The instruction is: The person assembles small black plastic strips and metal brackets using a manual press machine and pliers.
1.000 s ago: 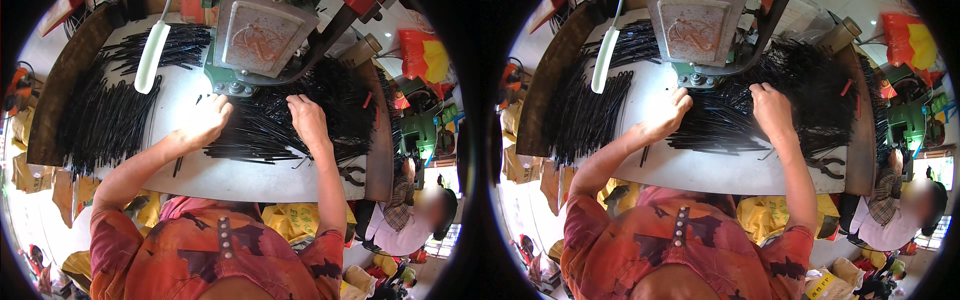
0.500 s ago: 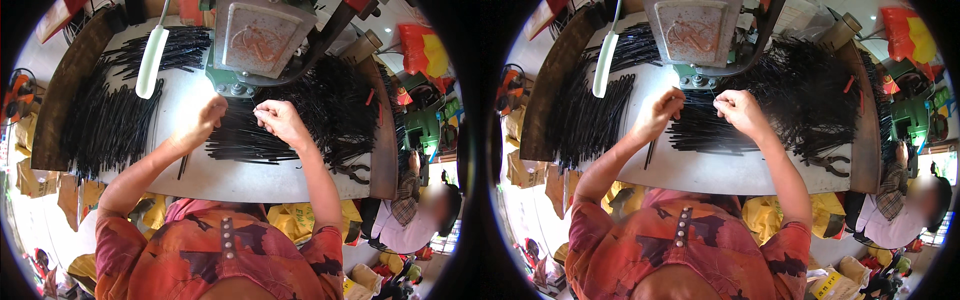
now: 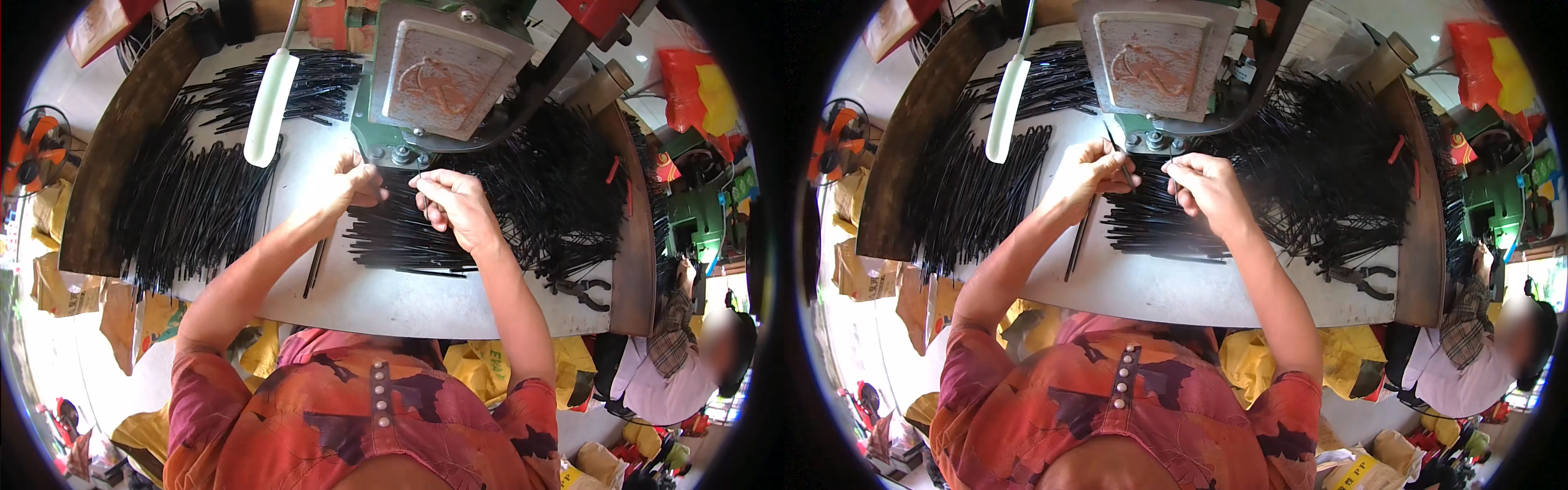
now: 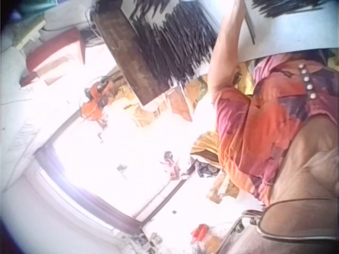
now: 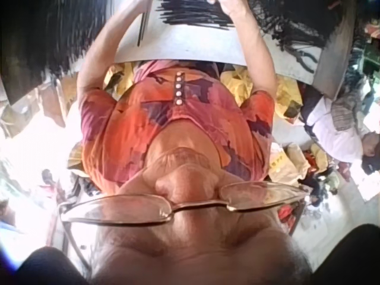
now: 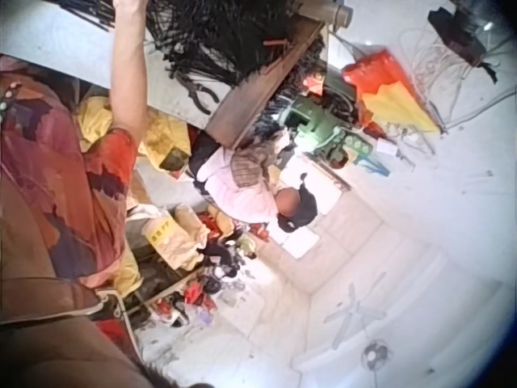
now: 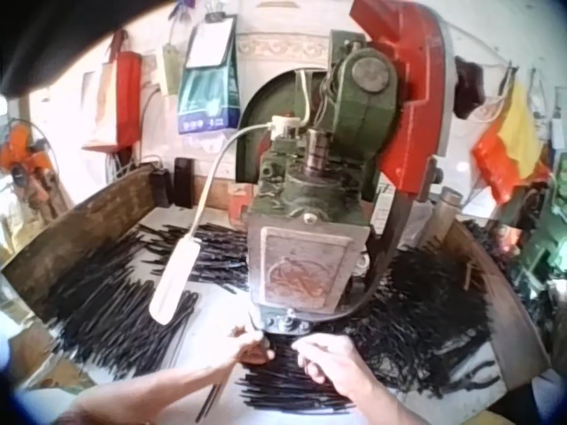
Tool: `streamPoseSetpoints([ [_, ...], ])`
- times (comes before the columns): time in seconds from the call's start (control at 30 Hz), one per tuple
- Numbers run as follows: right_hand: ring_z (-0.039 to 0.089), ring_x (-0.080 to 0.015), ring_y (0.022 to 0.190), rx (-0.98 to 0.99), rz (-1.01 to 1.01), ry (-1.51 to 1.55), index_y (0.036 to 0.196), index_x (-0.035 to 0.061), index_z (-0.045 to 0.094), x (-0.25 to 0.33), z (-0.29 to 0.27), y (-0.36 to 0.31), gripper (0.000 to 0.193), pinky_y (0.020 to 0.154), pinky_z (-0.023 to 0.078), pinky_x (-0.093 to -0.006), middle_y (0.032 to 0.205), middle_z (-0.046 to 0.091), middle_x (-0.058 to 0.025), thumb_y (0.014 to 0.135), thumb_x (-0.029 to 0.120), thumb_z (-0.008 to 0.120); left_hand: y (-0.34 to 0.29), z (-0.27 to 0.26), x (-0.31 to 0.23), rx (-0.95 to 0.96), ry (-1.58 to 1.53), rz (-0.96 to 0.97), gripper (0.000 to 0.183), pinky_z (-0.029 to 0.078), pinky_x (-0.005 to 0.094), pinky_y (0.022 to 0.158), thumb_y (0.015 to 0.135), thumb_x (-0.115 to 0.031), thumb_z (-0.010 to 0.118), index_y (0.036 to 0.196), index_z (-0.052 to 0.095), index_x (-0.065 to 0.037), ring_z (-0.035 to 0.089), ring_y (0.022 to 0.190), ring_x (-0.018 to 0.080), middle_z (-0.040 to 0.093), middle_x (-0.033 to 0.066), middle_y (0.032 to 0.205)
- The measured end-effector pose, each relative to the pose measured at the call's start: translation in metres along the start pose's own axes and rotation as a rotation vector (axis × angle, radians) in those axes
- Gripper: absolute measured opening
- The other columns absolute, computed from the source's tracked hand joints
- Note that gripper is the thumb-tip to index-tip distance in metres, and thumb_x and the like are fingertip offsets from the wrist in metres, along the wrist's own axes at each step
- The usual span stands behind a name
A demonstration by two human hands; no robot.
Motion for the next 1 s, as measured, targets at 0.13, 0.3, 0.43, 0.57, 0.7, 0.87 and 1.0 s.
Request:
streamPoseSetpoints([
  [0.13,0.05,-0.0061,0.052,-0.167,-0.078,0.231,0.081,-0.0007,0.056,-0.004,-0.009,0.012,0.009,0.041,0.04,-0.0166,0.067,0.054,-0.004,0.081,0.008,0.053,0.007,0.001,-0.007,0.056,0.558,0.12,0.018,0.044,0.0215,0.047,0.084,-0.01,0.048,0.093,0.052,0.004,0.05,0.053,0.0087,0.051,0.0041,0.065],
  [0.3,0.059,-0.0244,0.078,-0.304,-0.184,0.467,0.088,-0.0044,0.049,-0.004,-0.009,0.018,0.008,0.071,0.051,-0.0328,0.085,0.055,-0.0141,0.084,0.002,0.045,0.01,0.002,-0.008,-0.021,0.884,0.504,0.021,0.04,0.0223,0.047,0.08,-0.006,0.05,0.098,0.055,0.004,0.048,0.053,0.008,0.052,0.0045,0.063],
  [0.43,0.059,-0.0283,0.083,-0.335,-0.23,0.529,0.088,-0.0049,0.048,-0.003,-0.001,0.015,0.008,0.074,0.051,-0.0362,0.087,0.056,-0.0169,0.084,0.001,0.044,0.011,0.005,-0.008,-0.088,0.853,0.482,0.022,0.043,0.0334,0.071,0.078,-0.013,0.051,0.094,0.058,0.0,0.057,0.078,0.0275,0.058,0.0171,0.081],
  [0.57,0.06,-0.0239,0.078,-0.349,-0.26,0.545,0.089,-0.0061,0.048,-0.003,0.004,0.015,0.009,0.07,0.052,-0.0315,0.085,0.055,-0.0158,0.083,0.001,0.046,0.01,0.007,-0.01,-0.09,0.812,0.393,0.021,0.043,0.033,0.071,0.077,-0.013,0.051,0.092,0.059,0.0,0.057,0.08,0.027,0.059,0.0172,0.082],
  [0.7,0.06,-0.0237,0.078,-0.359,-0.285,0.537,0.088,-0.0058,0.048,0.0,0.006,0.015,0.008,0.07,0.052,-0.0317,0.085,0.056,-0.0154,0.083,0.001,0.046,0.011,0.006,-0.009,-0.092,0.84,0.452,0.021,0.043,0.0328,0.071,0.078,-0.013,0.051,0.092,0.059,0.0,0.057,0.079,0.0271,0.059,0.017,0.083],
  [0.87,0.058,-0.0274,0.084,-0.348,-0.301,0.492,0.09,-0.0072,0.046,0.001,0.008,0.017,0.011,0.076,0.051,-0.0351,0.09,0.055,-0.0185,0.085,0.001,0.042,0.011,0.008,-0.012,-0.065,0.849,0.626,0.018,0.041,0.0238,0.056,0.077,-0.002,0.053,0.093,0.056,0.005,0.05,0.06,0.0108,0.054,0.0074,0.066],
  [1.0,0.058,-0.0273,0.085,-0.34,-0.316,0.473,0.091,-0.007,0.046,0.0,0.011,0.021,0.011,0.076,0.051,-0.035,0.092,0.054,-0.0187,0.085,0.0,0.042,0.012,0.006,-0.013,-0.089,0.8,0.598,0.017,0.041,0.0246,0.056,0.077,-0.002,0.053,0.093,0.056,0.005,0.051,0.06,0.0121,0.054,0.0083,0.065],
])
Point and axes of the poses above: each hand's wrist, its own y-axis towards the middle knuckle, its own z-axis out of the palm, x = y × z, the point moved 3 cm from there along y, towards the middle knuckle
